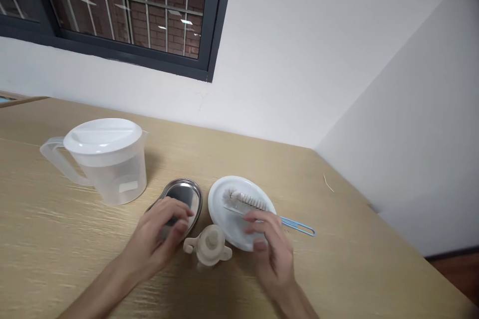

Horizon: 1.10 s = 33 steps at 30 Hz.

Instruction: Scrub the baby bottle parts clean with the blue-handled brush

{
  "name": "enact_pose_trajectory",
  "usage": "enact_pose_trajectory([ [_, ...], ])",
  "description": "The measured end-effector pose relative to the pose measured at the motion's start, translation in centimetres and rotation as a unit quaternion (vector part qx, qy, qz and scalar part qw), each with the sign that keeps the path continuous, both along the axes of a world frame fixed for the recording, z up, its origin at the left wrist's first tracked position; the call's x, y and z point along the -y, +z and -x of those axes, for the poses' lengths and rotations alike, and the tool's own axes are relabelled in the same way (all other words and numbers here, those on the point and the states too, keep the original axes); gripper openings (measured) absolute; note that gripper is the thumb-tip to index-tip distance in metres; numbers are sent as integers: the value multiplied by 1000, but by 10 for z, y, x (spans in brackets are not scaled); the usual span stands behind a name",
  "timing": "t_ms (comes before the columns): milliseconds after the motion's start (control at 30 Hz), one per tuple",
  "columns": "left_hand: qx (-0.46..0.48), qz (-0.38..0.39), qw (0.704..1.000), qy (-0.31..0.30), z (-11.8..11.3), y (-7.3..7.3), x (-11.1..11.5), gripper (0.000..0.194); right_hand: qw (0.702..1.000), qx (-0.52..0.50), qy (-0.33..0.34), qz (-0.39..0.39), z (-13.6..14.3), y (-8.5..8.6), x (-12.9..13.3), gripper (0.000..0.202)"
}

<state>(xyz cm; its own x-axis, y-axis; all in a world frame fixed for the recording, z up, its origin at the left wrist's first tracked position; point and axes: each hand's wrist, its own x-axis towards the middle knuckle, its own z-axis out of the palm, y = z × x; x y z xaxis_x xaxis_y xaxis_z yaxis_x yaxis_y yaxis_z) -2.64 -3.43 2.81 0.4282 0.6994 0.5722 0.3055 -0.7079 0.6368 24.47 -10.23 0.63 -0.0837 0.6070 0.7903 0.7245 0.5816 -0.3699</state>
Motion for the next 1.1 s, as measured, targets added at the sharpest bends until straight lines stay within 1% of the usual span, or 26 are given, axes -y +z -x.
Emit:
enact_pose_trajectory([
  [67, 11, 0, 999, 36, 0, 0, -3, 31, 998, -24, -49, -30, -7, -1, -3, 27],
  [100, 9, 6, 999, 51, -1, -1, -4, 34, 995, -41, -78, -44, -9, -2, -5, 22],
  [133, 5, 14, 998, 62, -2, -2, -5, 33, 992, -56, -104, -55, -10, -3, -7, 14],
  [167, 1, 23, 997, 68, -3, -3, -6, 30, 988, -67, -123, -61, -11, -3, -8, 13],
  [200, -3, 32, 997, 70, -4, -5, -7, 28, 987, -71, -130, -60, -11, -4, -9, 22],
  [233, -7, 39, 997, 71, -6, -6, -7, 27, 989, -65, -125, -54, -11, -5, -10, 28],
  [267, -13, 44, 996, 71, -6, -7, -7, 28, 991, -54, -112, -44, -11, -5, -9, 28],
  [367, -28, 35, 996, 74, -8, -7, -6, 39, 996, -26, -85, -22, -11, -7, -6, 21],
  [533, -30, -31, 995, 92, -9, -5, -4, 49, 994, -8, -100, -39, -14, -12, -4, 30],
  [667, -21, -80, 992, 99, -11, -5, -5, 49, 994, 10, -92, -54, -13, -12, -4, 40],
  [733, -28, -90, 991, 99, -11, -7, -7, 49, 994, 9, -88, -56, -10, -12, -4, 35],
  [833, -42, -120, 988, 89, -9, -11, -11, 46, 994, -9, -94, -48, -2, -11, -1, 16],
  [867, -46, -134, 986, 84, -8, -13, -12, 45, 994, -15, -95, -43, 0, -10, 0, 14],
  [933, -54, -156, 984, 73, -7, -16, -13, 42, 995, -20, -93, -33, 3, -9, 2, 20],
  [1100, -87, -131, 986, 46, -6, -20, -10, 34, 997, -2, -76, -13, 4, -4, 6, 14],
])
